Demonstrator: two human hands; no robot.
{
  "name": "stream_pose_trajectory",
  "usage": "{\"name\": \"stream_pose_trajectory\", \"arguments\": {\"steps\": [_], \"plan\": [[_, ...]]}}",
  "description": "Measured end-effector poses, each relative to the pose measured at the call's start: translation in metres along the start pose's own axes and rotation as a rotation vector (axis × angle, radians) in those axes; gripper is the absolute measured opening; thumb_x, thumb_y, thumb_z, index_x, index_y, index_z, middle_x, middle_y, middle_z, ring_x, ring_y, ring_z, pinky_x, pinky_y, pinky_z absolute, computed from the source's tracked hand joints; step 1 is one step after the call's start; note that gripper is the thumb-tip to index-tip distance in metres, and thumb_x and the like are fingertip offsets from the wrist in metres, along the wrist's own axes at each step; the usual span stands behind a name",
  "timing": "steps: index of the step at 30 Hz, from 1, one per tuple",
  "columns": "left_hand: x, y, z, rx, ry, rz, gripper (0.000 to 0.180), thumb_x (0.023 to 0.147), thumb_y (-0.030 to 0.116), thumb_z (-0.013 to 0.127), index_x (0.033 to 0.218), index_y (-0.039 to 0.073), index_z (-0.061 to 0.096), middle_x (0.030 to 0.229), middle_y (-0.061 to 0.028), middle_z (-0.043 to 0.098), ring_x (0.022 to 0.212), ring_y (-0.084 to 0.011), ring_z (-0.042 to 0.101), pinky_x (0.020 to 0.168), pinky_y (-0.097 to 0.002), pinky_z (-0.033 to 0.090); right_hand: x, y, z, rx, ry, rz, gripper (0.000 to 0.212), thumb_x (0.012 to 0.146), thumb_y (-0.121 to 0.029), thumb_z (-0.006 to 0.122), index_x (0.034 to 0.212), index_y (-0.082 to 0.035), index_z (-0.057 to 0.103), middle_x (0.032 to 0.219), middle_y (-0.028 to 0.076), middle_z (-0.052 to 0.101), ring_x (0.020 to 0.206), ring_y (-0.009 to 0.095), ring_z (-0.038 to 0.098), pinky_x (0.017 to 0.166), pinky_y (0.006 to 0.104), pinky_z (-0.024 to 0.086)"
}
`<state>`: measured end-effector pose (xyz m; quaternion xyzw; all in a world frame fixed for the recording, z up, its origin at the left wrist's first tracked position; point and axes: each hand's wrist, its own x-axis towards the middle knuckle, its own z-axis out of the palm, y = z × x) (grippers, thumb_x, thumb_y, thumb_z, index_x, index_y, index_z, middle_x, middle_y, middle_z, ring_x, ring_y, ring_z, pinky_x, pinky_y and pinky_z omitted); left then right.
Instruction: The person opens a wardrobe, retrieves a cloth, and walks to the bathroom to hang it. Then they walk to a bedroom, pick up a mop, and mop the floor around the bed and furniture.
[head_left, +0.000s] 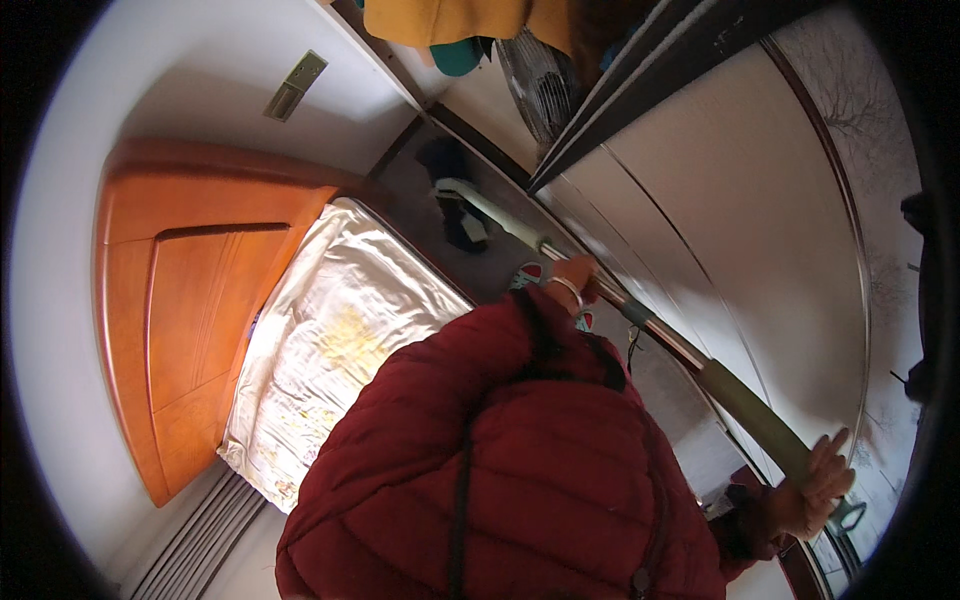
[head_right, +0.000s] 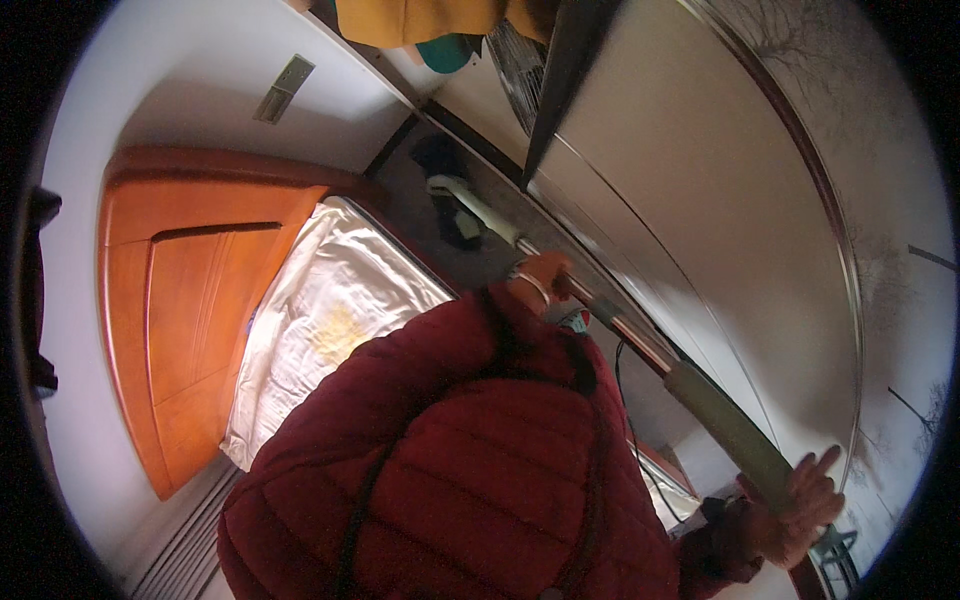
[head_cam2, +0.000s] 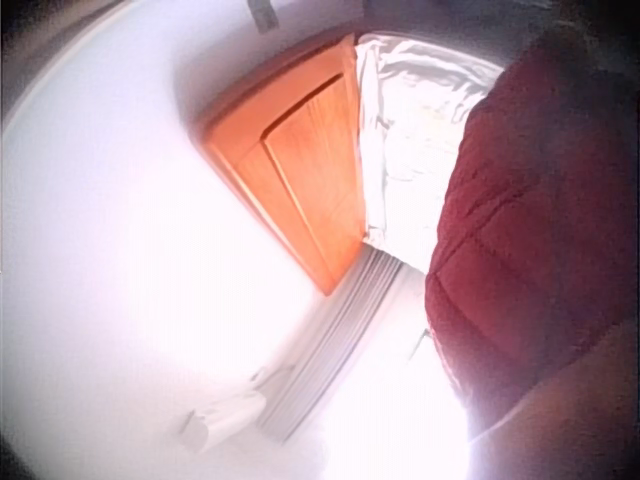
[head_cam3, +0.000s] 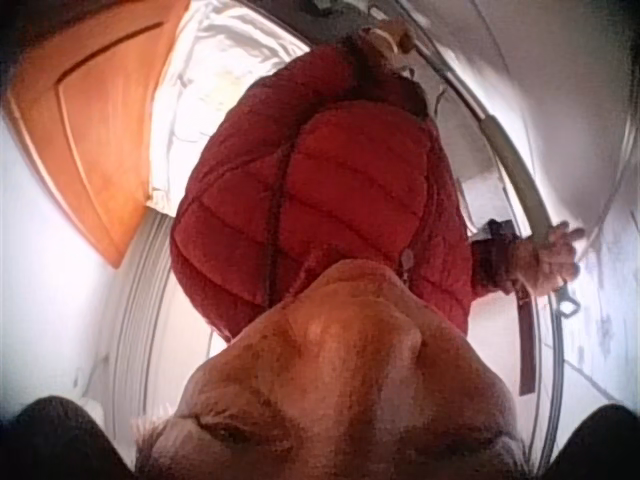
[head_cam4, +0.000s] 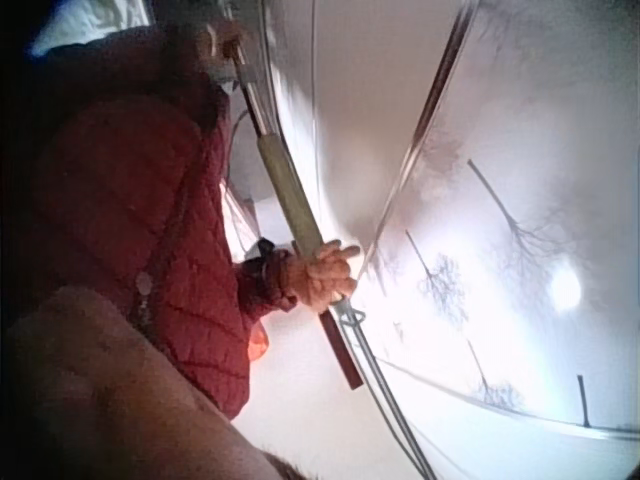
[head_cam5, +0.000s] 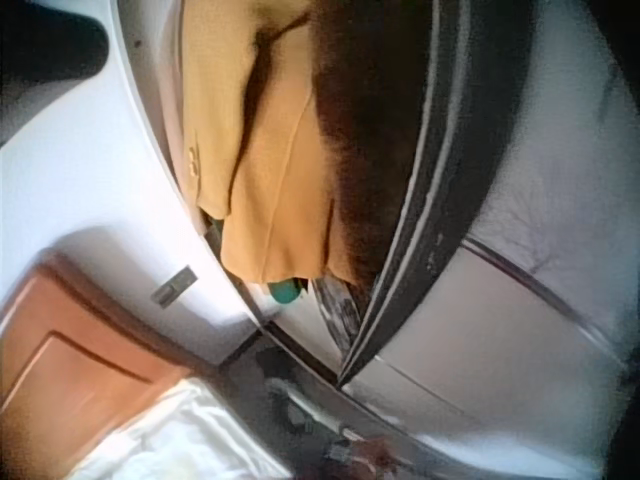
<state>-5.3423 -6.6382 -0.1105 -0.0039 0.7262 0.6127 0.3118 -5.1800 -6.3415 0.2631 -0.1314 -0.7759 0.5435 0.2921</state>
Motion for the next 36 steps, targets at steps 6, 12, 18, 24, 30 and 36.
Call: {"name": "stream_pose_trajectory", "arguments": {"steps": [6, 12, 18, 24, 30, 36], "plan": [[0.036, -0.059, -0.087, 0.927, -0.161, 0.036, 0.028, 0.068, 0.018, 0.076, 0.088, 0.007, 0.060, 0.080, -0.0093, 0.060, 0.074, -0.0215, 0.061, 0.066, -0.0367, 0.051, -0.027, 0.070, 0.099, 0.353, -0.448, 0.039, 0.019, 0.066, -0.012, 0.059, 0.082, -0.011, 0.048, 0.084, 0.010, 0.056, 0.089, 0.025, 0.050, 0.102, 0.0463, 0.024], [0.054, -0.108, -0.090, 0.818, -0.259, 0.038, 0.031, 0.068, 0.025, 0.074, 0.089, 0.006, 0.063, 0.084, -0.0130, 0.062, 0.081, -0.0269, 0.062, 0.069, -0.0388, 0.052, -0.023, 0.065, 0.153, 0.211, -0.772, 0.045, 0.008, 0.073, -0.010, 0.062, 0.079, -0.009, 0.058, 0.085, 0.008, 0.062, 0.082, 0.020, 0.053, 0.084, 0.0400, 0.041], [0.029, -0.125, -0.034, 1.039, -0.326, 0.182, 0.030, 0.070, 0.029, 0.070, 0.089, 0.006, 0.068, 0.087, -0.0166, 0.066, 0.087, -0.0319, 0.065, 0.072, -0.0412, 0.053, -0.053, 0.066, 0.081, 0.090, -0.765, 0.087, 0.011, 0.074, 0.001, 0.059, 0.082, -0.007, 0.058, 0.088, 0.011, 0.061, 0.080, 0.021, 0.054, 0.089, 0.0413, 0.044], [0.001, -0.103, 0.091, 1.218, -0.512, 0.253, 0.030, 0.065, 0.034, 0.071, 0.079, 0.008, 0.069, 0.082, -0.0167, 0.066, 0.083, -0.0321, 0.064, 0.071, -0.0408, 0.053, -0.086, 0.090, -0.039, 0.149, -0.589, 0.226, 0.009, 0.074, -0.001, 0.053, 0.082, -0.005, 0.053, 0.087, 0.012, 0.057, 0.082, 0.020, 0.051, 0.090, 0.0390, 0.040], [-0.039, -0.063, 0.227, 1.059, -0.784, 0.344, 0.025, 0.066, 0.032, 0.067, 0.071, 0.008, 0.068, 0.071, -0.0149, 0.064, 0.071, -0.0318, 0.064, 0.064, -0.0422, 0.051, -0.110, 0.090, -0.160, 0.057, -0.307, 0.256, 0.005, 0.074, -0.008, 0.049, 0.077, -0.004, 0.048, 0.082, 0.011, 0.053, 0.077, 0.018, 0.047, 0.081, 0.0353, 0.040], [-0.061, -0.067, 0.298, 0.753, -0.689, 0.372, 0.019, 0.068, 0.025, 0.066, 0.074, 0.006, 0.066, 0.073, -0.0155, 0.064, 0.072, -0.0318, 0.064, 0.062, -0.0415, 0.050, -0.099, 0.086, -0.233, 0.140, -0.263, 0.189, 0.008, 0.068, -0.007, 0.050, 0.073, -0.006, 0.044, 0.075, 0.008, 0.048, 0.077, 0.017, 0.038, 0.081, 0.0321, 0.032]]}}
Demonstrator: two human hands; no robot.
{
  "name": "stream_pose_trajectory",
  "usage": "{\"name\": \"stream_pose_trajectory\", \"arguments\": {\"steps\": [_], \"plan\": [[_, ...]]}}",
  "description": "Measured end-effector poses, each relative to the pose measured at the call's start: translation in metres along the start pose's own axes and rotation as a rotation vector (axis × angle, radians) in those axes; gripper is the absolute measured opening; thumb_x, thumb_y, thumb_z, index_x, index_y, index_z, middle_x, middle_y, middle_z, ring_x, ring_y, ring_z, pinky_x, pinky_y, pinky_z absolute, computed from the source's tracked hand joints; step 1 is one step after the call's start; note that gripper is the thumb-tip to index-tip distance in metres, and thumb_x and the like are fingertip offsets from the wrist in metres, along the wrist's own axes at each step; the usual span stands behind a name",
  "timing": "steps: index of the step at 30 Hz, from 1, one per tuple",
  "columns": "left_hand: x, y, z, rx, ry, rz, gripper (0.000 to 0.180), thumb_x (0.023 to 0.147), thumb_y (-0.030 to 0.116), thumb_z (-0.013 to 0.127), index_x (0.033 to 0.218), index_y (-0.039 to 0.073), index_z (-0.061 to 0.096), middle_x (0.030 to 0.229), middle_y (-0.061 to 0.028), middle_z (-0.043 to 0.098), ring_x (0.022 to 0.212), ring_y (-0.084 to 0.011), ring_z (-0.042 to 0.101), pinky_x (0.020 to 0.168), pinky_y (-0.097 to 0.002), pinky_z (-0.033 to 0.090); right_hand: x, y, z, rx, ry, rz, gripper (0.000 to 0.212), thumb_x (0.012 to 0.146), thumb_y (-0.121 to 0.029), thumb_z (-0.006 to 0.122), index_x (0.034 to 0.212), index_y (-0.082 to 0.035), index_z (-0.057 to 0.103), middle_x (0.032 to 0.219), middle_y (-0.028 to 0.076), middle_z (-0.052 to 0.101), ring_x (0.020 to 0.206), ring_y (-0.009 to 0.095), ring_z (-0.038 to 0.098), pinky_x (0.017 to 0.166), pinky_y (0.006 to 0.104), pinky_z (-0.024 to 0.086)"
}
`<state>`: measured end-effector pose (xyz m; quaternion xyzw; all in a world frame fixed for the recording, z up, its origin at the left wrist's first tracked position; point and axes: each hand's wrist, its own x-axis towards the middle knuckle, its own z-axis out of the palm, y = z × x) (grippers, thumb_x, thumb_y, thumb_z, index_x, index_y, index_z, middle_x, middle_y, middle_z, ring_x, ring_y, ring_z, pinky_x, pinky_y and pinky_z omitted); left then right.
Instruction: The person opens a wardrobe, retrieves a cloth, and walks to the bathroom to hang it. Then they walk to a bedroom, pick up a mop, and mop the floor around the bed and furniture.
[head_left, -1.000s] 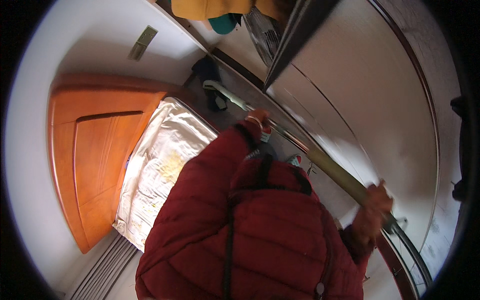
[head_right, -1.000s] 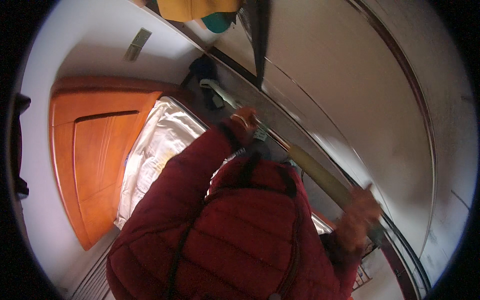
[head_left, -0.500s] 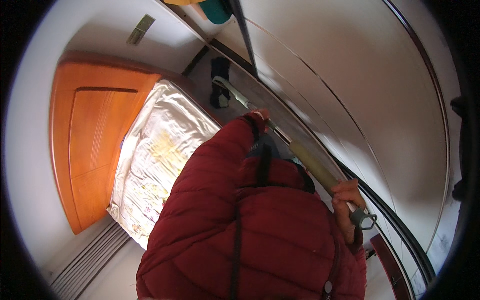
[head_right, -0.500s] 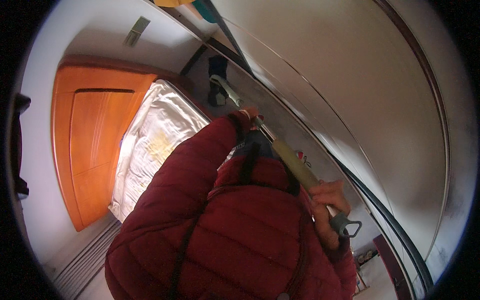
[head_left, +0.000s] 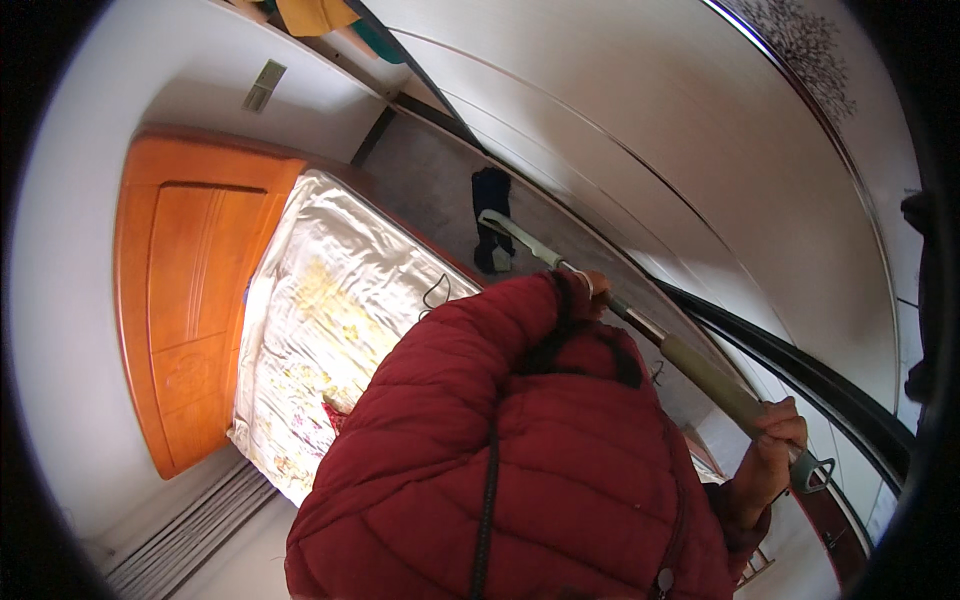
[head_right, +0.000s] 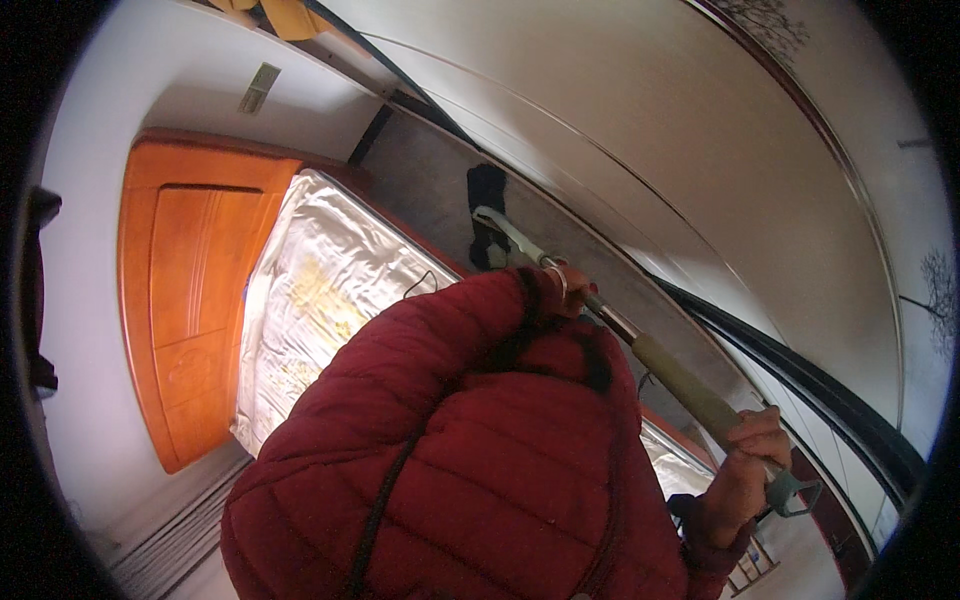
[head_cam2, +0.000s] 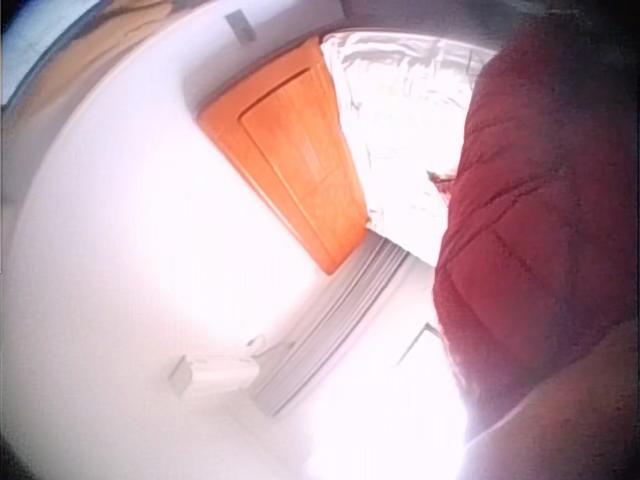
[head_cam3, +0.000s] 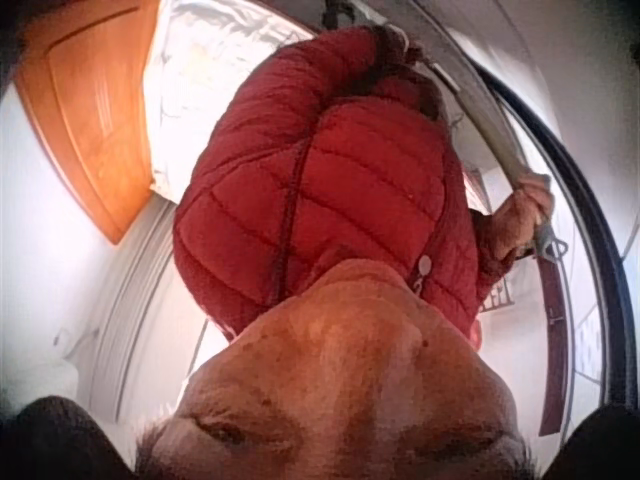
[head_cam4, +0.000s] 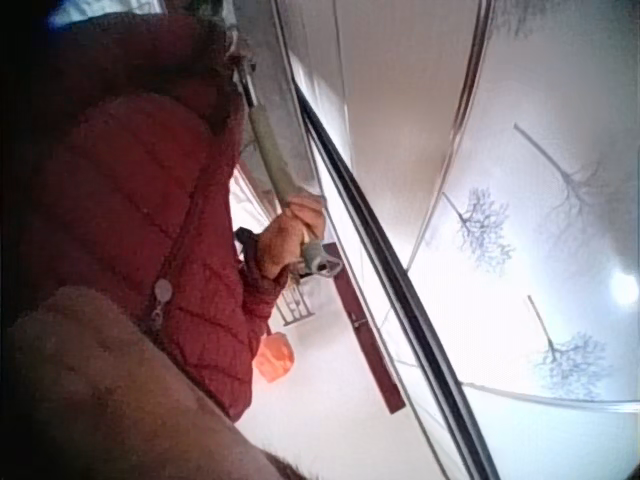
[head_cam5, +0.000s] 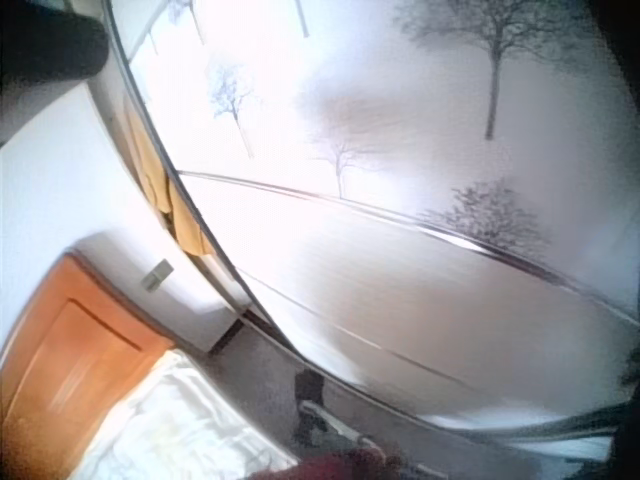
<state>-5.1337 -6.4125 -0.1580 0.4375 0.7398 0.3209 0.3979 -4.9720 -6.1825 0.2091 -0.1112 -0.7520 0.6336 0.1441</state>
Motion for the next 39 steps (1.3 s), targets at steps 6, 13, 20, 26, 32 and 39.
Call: {"name": "stream_pose_trajectory", "arguments": {"steps": [6, 13, 20, 26, 32, 39], "plan": [[0.021, -0.007, 0.032, -0.163, 0.034, -0.326, 0.021, 0.066, 0.022, 0.069, 0.083, 0.009, 0.067, 0.083, -0.0143, 0.066, 0.081, -0.0307, 0.064, 0.069, -0.0401, 0.052, 0.008, 0.009, -0.005, 0.147, -0.015, -0.075, 0.014, 0.073, -0.015, 0.061, 0.072, -0.010, 0.048, 0.076, 0.007, 0.053, 0.079, 0.017, 0.042, 0.087, 0.0384, 0.031], [-0.046, -0.065, -0.010, 0.051, 0.273, -0.384, 0.028, 0.064, 0.028, 0.072, 0.084, 0.010, 0.064, 0.088, -0.0140, 0.063, 0.083, -0.0325, 0.062, 0.069, -0.0392, 0.051, 0.039, 0.024, 0.044, -0.102, -0.525, -0.051, 0.013, 0.072, -0.013, 0.065, 0.083, -0.008, 0.061, 0.094, 0.010, 0.065, 0.080, 0.021, 0.052, 0.079, 0.0338, 0.036], [-0.028, -0.041, 0.001, 0.103, 0.148, -0.480, 0.031, 0.062, 0.026, 0.076, 0.083, 0.007, 0.063, 0.080, -0.0126, 0.066, 0.079, -0.0269, 0.064, 0.066, -0.0361, 0.051, 0.037, 0.036, 0.002, -0.193, -0.642, -0.186, 0.013, 0.069, -0.008, 0.067, 0.081, -0.009, 0.062, 0.098, 0.010, 0.066, 0.075, 0.018, 0.053, 0.076, 0.0312, 0.036], [0.053, -0.007, 0.084, 0.213, -0.081, -0.381, 0.026, 0.069, 0.033, 0.069, 0.073, 0.008, 0.065, 0.080, -0.0127, 0.067, 0.078, -0.0293, 0.065, 0.068, -0.0381, 0.052, -0.014, 0.061, -0.106, -0.194, -0.547, -0.113, 0.016, 0.070, -0.001, 0.065, 0.085, -0.008, 0.061, 0.095, 0.013, 0.067, 0.076, 0.018, 0.056, 0.075, 0.0307, 0.036], [0.135, 0.049, 0.227, 0.338, 0.088, -0.355, 0.026, 0.072, 0.034, 0.062, 0.071, 0.009, 0.068, 0.079, -0.0123, 0.066, 0.080, -0.0293, 0.065, 0.071, -0.0383, 0.054, -0.065, 0.057, -0.235, -0.189, -0.502, -0.080, 0.022, 0.072, 0.003, 0.062, 0.092, -0.006, 0.058, 0.096, 0.016, 0.065, 0.080, 0.020, 0.058, 0.079, 0.0360, 0.037], [0.207, 0.127, 0.290, 0.300, 0.066, -0.096, 0.025, 0.070, 0.031, 0.060, 0.077, 0.007, 0.065, 0.085, -0.0129, 0.066, 0.080, -0.0295, 0.064, 0.070, -0.0400, 0.052, -0.101, 0.022, -0.328, -0.244, -0.372, 0.064, 0.018, 0.075, -0.005, 0.060, 0.093, -0.005, 0.054, 0.091, 0.016, 0.063, 0.080, 0.024, 0.054, 0.087, 0.0421, 0.034]]}}
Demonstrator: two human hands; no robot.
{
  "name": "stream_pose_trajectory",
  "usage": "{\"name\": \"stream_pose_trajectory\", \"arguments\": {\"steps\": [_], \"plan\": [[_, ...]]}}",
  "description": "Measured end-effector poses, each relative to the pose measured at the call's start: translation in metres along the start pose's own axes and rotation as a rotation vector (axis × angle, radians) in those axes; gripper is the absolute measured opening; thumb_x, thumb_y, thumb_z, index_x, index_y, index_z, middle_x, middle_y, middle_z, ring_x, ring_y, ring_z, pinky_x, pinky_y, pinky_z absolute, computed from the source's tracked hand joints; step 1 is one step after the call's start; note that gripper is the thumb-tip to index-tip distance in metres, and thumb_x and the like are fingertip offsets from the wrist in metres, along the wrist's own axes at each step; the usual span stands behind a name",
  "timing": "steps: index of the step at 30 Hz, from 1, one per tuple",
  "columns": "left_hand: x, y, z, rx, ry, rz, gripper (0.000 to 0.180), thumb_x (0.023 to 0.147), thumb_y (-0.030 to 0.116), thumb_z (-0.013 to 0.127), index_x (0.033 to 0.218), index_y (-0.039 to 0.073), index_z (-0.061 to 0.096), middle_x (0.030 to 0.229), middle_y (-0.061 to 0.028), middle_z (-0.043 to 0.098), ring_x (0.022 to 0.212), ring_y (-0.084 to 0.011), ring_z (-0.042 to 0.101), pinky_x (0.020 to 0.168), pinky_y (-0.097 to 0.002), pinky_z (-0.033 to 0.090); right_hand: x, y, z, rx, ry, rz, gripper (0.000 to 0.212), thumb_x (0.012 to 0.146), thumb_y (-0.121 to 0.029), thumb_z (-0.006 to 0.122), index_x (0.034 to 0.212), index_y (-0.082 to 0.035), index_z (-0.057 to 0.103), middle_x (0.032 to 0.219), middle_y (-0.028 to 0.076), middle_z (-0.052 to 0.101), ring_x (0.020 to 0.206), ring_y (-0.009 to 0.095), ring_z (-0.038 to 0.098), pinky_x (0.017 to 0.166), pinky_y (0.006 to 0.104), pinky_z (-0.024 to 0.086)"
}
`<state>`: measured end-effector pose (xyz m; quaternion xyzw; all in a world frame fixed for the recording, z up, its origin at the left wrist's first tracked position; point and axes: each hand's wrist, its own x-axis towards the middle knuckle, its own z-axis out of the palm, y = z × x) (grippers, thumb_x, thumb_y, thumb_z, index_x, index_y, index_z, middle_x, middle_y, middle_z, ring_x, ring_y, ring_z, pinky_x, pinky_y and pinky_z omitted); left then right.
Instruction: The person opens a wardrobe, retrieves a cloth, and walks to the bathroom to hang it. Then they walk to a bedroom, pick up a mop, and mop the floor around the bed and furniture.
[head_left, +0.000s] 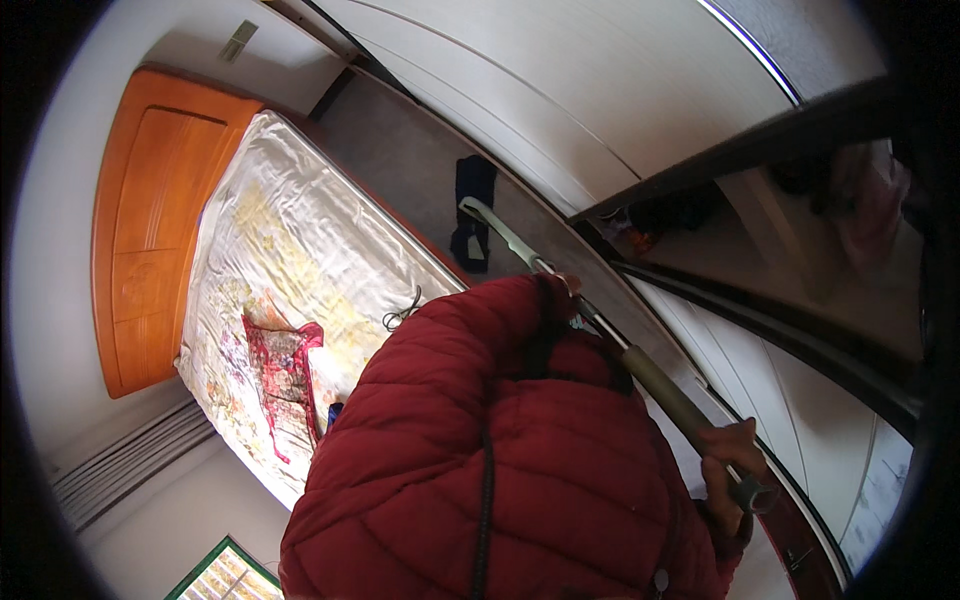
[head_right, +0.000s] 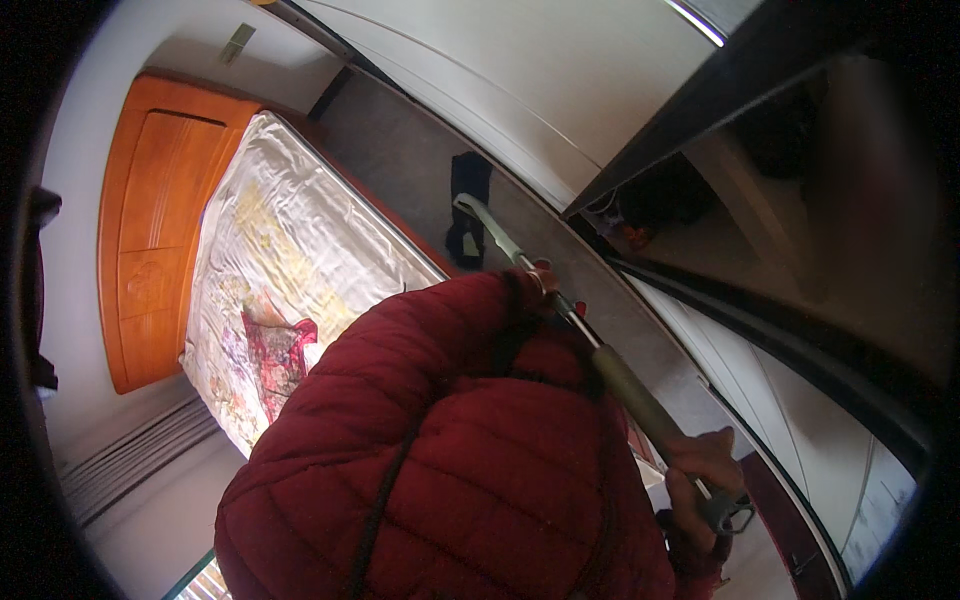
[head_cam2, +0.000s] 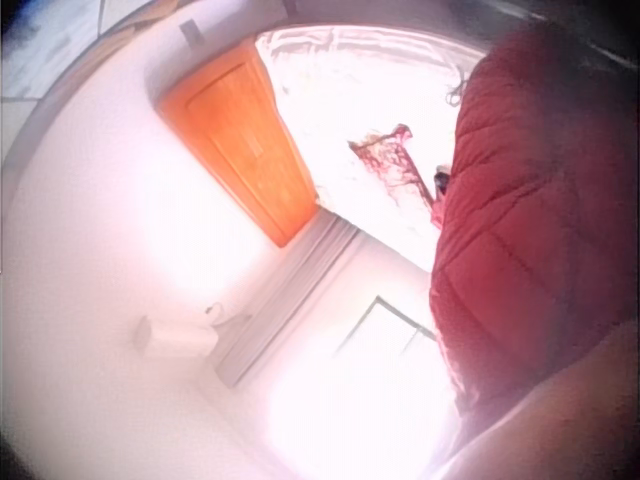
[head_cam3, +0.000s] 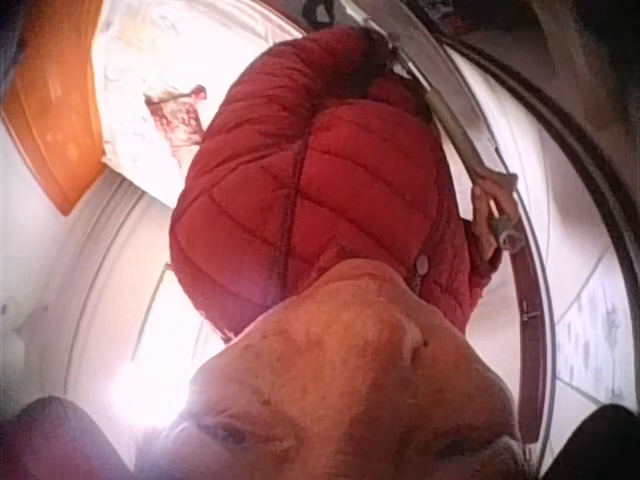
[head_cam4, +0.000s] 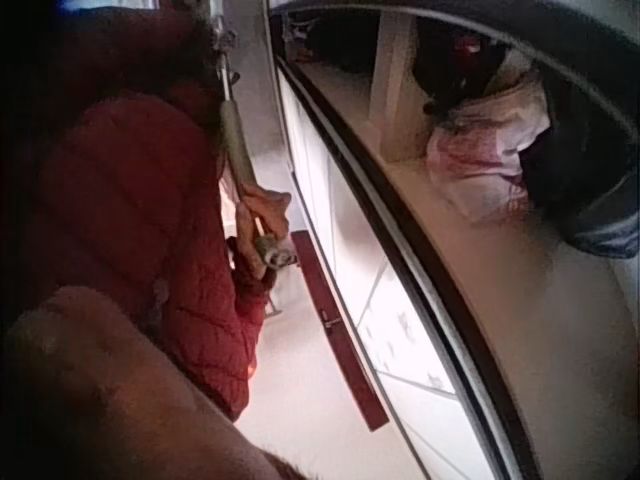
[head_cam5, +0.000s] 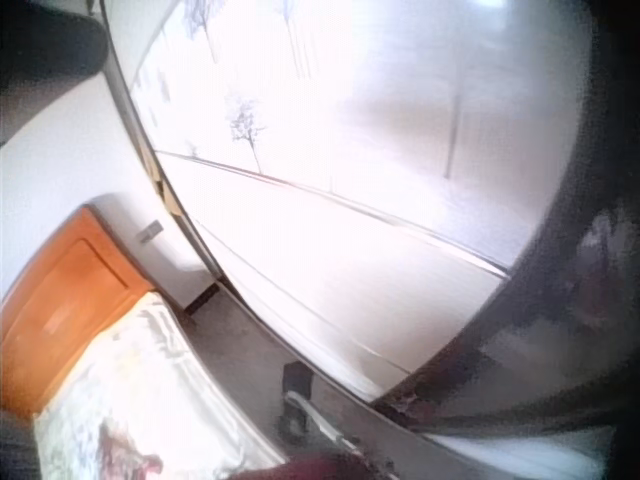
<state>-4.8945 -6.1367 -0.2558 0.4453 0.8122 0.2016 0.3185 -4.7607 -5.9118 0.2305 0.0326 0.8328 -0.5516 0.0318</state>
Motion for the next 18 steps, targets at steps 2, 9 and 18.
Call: {"name": "stream_pose_trajectory", "arguments": {"steps": [2, 9, 18], "plan": [[0.013, 0.026, -0.002, -0.009, -0.099, 0.021, 0.028, 0.067, 0.033, 0.065, 0.081, 0.008, 0.065, 0.086, -0.0134, 0.065, 0.082, -0.0302, 0.063, 0.071, -0.0404, 0.051, -0.006, -0.007, -0.017, -0.094, 0.000, 0.057, 0.018, 0.074, -0.008, 0.060, 0.090, -0.005, 0.053, 0.090, 0.015, 0.063, 0.080, 0.023, 0.053, 0.084, 0.0420, 0.034], [0.035, 0.120, -0.021, -1.141, -0.099, -0.306, 0.035, 0.063, 0.033, 0.072, 0.088, 0.009, 0.065, 0.085, -0.0144, 0.064, 0.087, -0.0305, 0.062, 0.073, -0.0401, 0.050, -0.019, 0.012, -0.081, -0.114, -0.008, -0.103, 0.019, 0.087, -0.024, 0.057, 0.090, -0.007, 0.049, 0.081, 0.010, 0.057, 0.075, 0.019, 0.049, 0.082, 0.0377, 0.037], [-0.020, -0.003, -0.027, -0.278, 0.019, -0.572, 0.020, 0.077, 0.021, 0.063, 0.090, 0.006, 0.063, 0.084, -0.0124, 0.064, 0.079, -0.0260, 0.064, 0.065, -0.0377, 0.052, 0.021, 0.086, -0.004, 0.121, -0.086, -0.109, 0.012, 0.089, -0.018, 0.051, 0.093, -0.007, 0.054, 0.102, 0.014, 0.056, 0.092, 0.022, 0.053, 0.088, 0.0348, 0.040]]}}
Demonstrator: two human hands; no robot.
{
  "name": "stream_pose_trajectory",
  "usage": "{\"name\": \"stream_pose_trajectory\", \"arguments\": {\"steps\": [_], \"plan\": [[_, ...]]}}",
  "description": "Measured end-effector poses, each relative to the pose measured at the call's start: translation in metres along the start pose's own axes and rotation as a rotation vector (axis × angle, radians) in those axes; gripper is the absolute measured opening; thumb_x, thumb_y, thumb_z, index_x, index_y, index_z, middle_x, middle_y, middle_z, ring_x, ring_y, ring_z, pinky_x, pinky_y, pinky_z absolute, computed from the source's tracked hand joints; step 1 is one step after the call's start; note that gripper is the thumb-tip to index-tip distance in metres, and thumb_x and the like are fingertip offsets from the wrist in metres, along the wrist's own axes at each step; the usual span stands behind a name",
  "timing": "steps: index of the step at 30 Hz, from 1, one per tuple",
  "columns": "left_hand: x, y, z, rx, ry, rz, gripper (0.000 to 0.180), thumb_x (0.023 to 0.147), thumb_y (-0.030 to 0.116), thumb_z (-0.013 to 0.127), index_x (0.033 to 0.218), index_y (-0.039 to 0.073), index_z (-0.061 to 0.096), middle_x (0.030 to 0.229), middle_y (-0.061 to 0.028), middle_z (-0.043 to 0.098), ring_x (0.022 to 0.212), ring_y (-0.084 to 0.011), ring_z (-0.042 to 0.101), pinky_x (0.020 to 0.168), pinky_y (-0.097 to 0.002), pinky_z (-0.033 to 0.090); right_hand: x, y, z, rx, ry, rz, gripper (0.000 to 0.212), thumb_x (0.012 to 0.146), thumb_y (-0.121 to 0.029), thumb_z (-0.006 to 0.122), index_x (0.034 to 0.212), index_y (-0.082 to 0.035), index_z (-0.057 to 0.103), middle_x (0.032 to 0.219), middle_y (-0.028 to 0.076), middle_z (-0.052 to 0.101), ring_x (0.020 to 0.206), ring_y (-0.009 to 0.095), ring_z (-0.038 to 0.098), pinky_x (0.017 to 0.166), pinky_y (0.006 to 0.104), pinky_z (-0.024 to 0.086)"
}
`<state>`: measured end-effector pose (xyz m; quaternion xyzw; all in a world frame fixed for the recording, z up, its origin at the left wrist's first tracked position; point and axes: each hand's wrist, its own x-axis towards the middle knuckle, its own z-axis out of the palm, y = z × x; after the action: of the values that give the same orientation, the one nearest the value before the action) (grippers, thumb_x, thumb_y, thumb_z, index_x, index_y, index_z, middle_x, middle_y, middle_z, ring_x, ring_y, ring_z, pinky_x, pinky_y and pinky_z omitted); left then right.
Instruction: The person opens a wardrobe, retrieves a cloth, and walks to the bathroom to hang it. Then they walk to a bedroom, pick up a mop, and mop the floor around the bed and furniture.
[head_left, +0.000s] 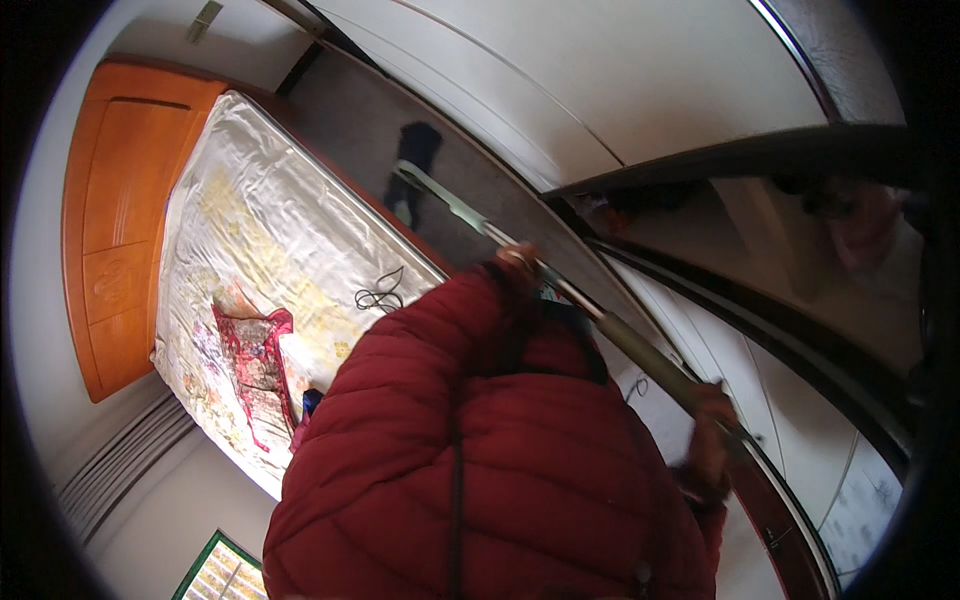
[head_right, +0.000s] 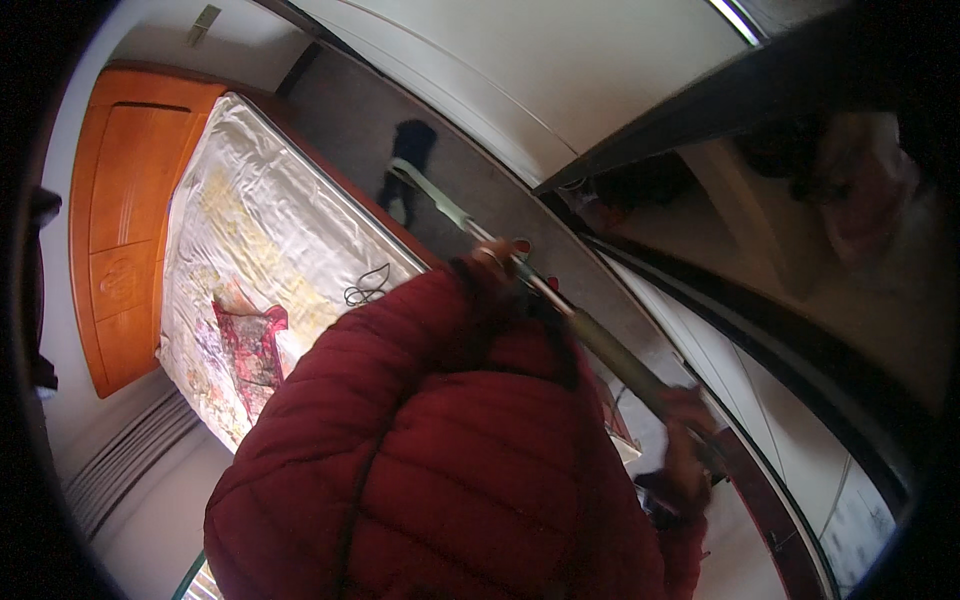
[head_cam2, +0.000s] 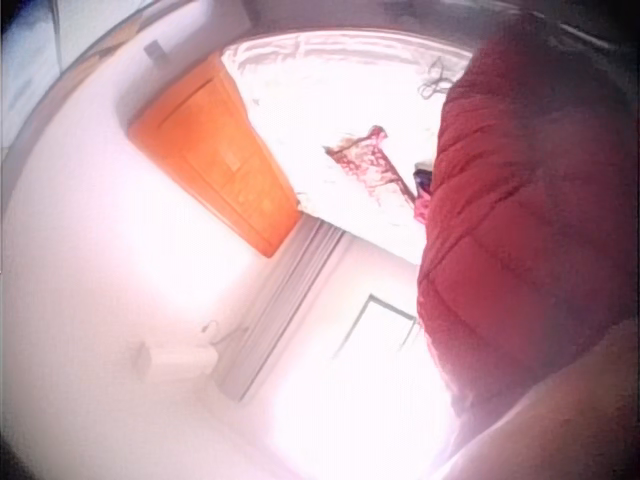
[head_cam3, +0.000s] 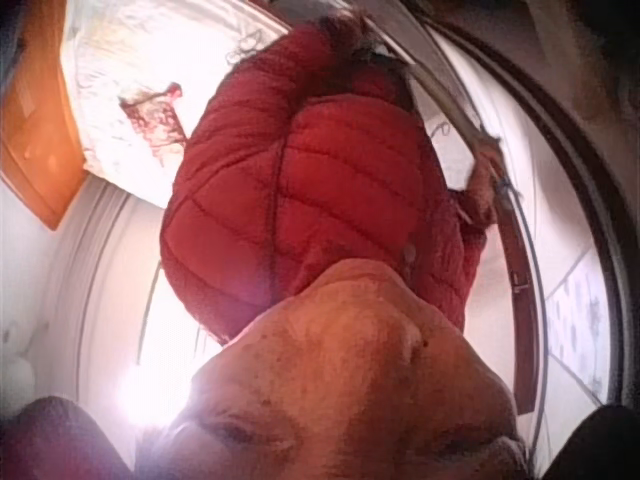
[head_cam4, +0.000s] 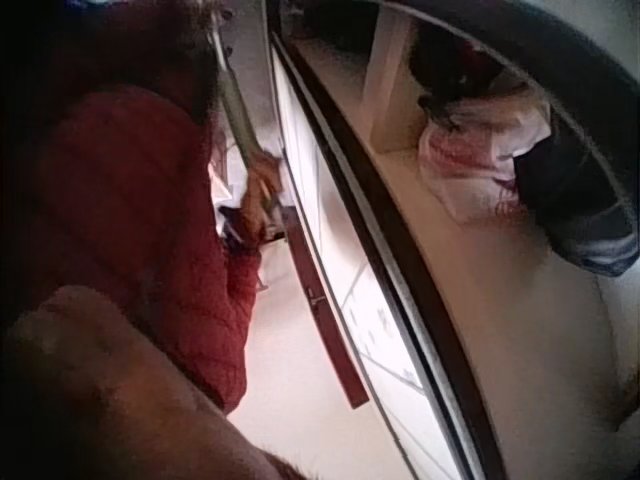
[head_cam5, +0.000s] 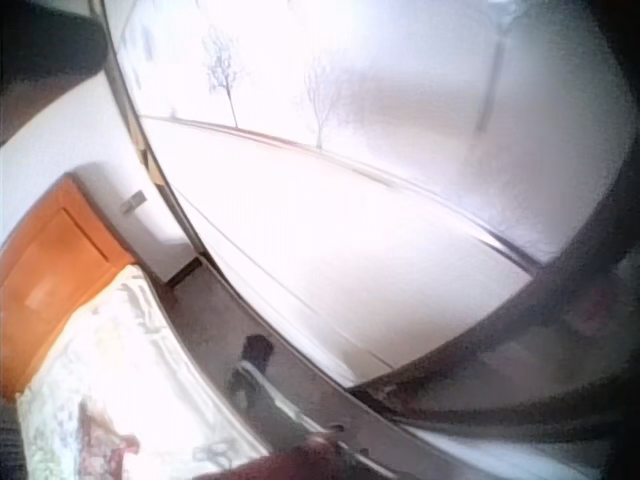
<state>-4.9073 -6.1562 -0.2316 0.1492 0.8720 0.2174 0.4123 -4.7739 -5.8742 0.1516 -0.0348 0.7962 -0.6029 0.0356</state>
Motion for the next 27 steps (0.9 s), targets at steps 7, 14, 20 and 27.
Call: {"name": "stream_pose_trajectory", "arguments": {"steps": [7, 14, 20, 27], "plan": [[0.049, -0.206, -0.051, -0.600, 0.491, -0.469, 0.029, 0.068, 0.019, 0.071, 0.094, 0.009, 0.062, 0.088, -0.0112, 0.064, 0.079, -0.0281, 0.065, 0.068, -0.0428, 0.053, 0.112, 0.091, 0.149, 0.252, -0.228, -0.050, 0.018, 0.085, -0.010, 0.059, 0.101, -0.004, 0.055, 0.117, 0.016, 0.056, 0.104, 0.023, 0.055, 0.085, 0.0327, 0.046], [0.016, -0.210, -0.047, 0.345, 0.188, -0.378, 0.017, 0.073, 0.017, 0.065, 0.088, 0.009, 0.069, 0.088, -0.0129, 0.068, 0.084, -0.0307, 0.067, 0.063, -0.0460, 0.053, 0.107, 0.081, 0.158, 0.120, -0.383, -0.343, 0.032, 0.078, -0.010, 0.068, 0.105, -0.001, 0.054, 0.116, 0.018, 0.058, 0.100, 0.029, 0.060, 0.083, 0.0357, 0.050], [0.035, -0.110, 0.029, 0.311, 0.157, -0.251, 0.013, 0.070, 0.021, 0.068, 0.079, 0.012, 0.070, 0.085, -0.0077, 0.068, 0.079, -0.0272, 0.067, 0.056, -0.0397, 0.053, 0.024, 0.101, 0.052, 0.000, -0.429, -0.103, 0.031, 0.077, -0.007, 0.069, 0.104, 0.000, 0.056, 0.116, 0.021, 0.058, 0.105, 0.028, 0.059, 0.086, 0.0346, 0.049], [0.021, 0.145, 0.179, 0.428, 0.156, -0.087, 0.015, 0.068, 0.032, 0.068, 0.067, 0.017, 0.067, 0.073, 0.0002, 0.066, 0.069, -0.0224, 0.065, 0.049, -0.0379, 0.047, -0.178, 0.174, -0.140, 0.016, -0.444, 0.416, 0.030, 0.083, -0.002, 0.063, 0.112, -0.001, 0.054, 0.118, 0.024, 0.056, 0.110, 0.032, 0.056, 0.090, 0.0393, 0.047]]}}
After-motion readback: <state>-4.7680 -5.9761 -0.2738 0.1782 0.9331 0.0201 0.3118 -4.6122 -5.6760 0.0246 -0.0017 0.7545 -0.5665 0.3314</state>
